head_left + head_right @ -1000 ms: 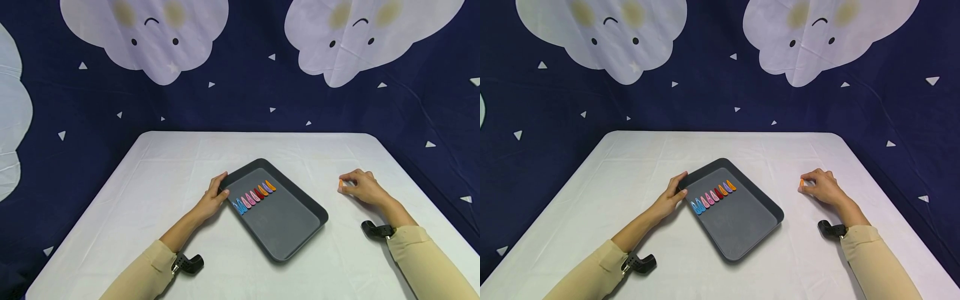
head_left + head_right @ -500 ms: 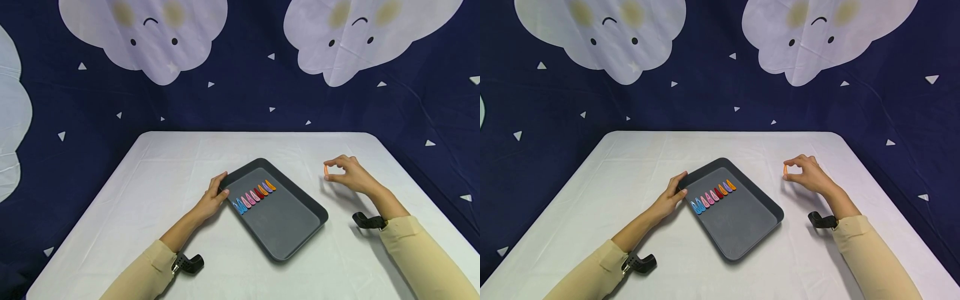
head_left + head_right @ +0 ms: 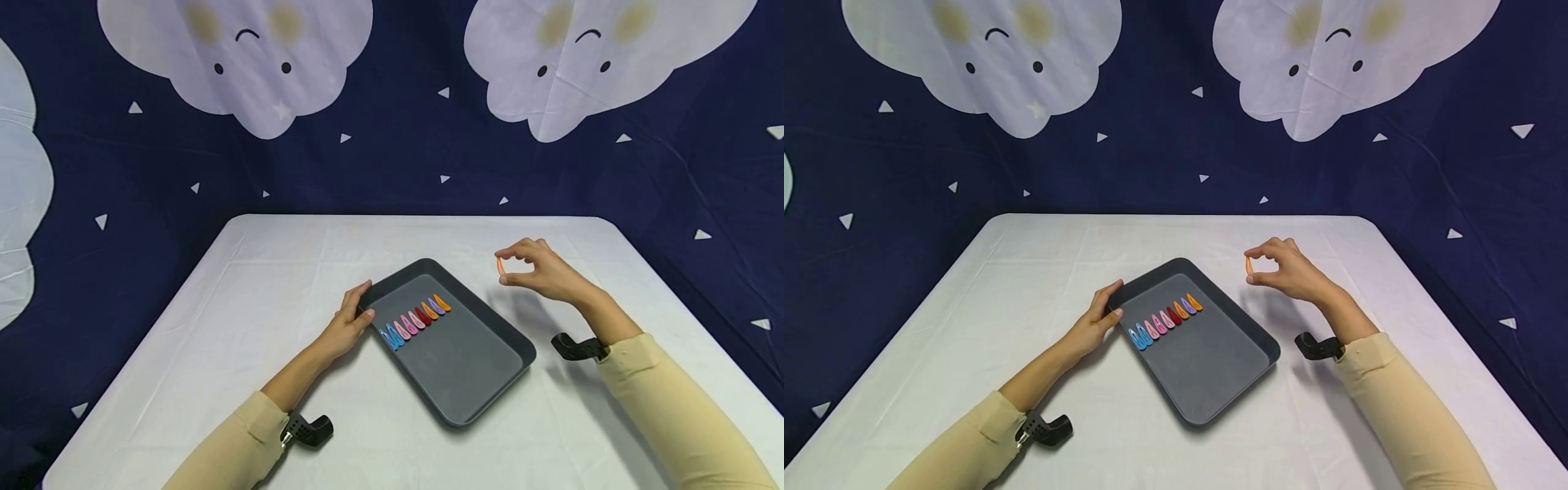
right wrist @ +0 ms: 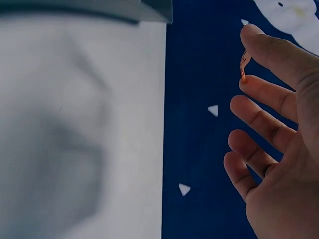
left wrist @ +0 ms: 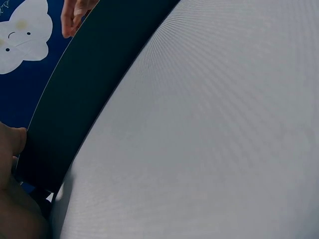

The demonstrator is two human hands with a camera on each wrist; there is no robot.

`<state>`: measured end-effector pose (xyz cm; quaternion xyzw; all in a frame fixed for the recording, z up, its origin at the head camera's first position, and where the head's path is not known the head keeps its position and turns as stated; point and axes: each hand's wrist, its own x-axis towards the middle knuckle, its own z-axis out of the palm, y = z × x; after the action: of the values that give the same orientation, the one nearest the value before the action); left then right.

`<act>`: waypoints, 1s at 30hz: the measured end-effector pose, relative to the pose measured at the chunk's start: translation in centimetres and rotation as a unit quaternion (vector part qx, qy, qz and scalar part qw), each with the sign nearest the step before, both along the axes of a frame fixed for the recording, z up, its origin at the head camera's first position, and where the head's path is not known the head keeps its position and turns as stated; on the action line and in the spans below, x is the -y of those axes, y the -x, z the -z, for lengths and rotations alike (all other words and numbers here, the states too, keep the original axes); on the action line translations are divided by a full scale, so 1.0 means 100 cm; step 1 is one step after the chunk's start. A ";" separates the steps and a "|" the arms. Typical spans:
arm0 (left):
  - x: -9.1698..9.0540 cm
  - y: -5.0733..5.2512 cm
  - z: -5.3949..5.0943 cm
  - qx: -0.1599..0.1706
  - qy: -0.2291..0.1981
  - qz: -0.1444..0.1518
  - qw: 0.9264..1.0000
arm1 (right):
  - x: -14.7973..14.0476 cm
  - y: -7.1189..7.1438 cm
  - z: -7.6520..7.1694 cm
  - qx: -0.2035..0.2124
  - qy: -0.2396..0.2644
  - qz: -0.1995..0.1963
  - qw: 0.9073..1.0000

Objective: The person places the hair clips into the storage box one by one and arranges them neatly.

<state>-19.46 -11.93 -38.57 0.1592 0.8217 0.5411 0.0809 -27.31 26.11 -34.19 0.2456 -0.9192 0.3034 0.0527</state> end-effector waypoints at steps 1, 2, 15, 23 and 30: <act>0.000 0.001 0.001 0.000 -0.001 0.000 1.000 | 0.003 0.001 -0.001 -0.002 0.001 -0.008 1.000; 0.000 0.001 0.002 0.001 -0.003 0.000 1.000 | 0.006 0.002 -0.001 -0.003 0.000 -0.015 1.000; 0.005 0.021 0.038 -0.021 -0.014 -0.008 1.000 | 0.041 0.010 -0.003 0.023 0.002 -0.060 0.998; 0.004 0.019 0.035 -0.017 -0.009 -0.011 1.000 | 0.054 0.014 0.006 0.044 -0.005 -0.070 0.997; 0.000 0.003 0.005 -0.005 -0.006 -0.002 1.000 | 0.065 0.018 0.014 0.056 -0.016 -0.077 0.995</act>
<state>-19.74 -11.97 -39.09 0.1606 0.8192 0.5455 0.0752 -29.10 19.66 -35.64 0.2995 -0.9036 0.3053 -0.0263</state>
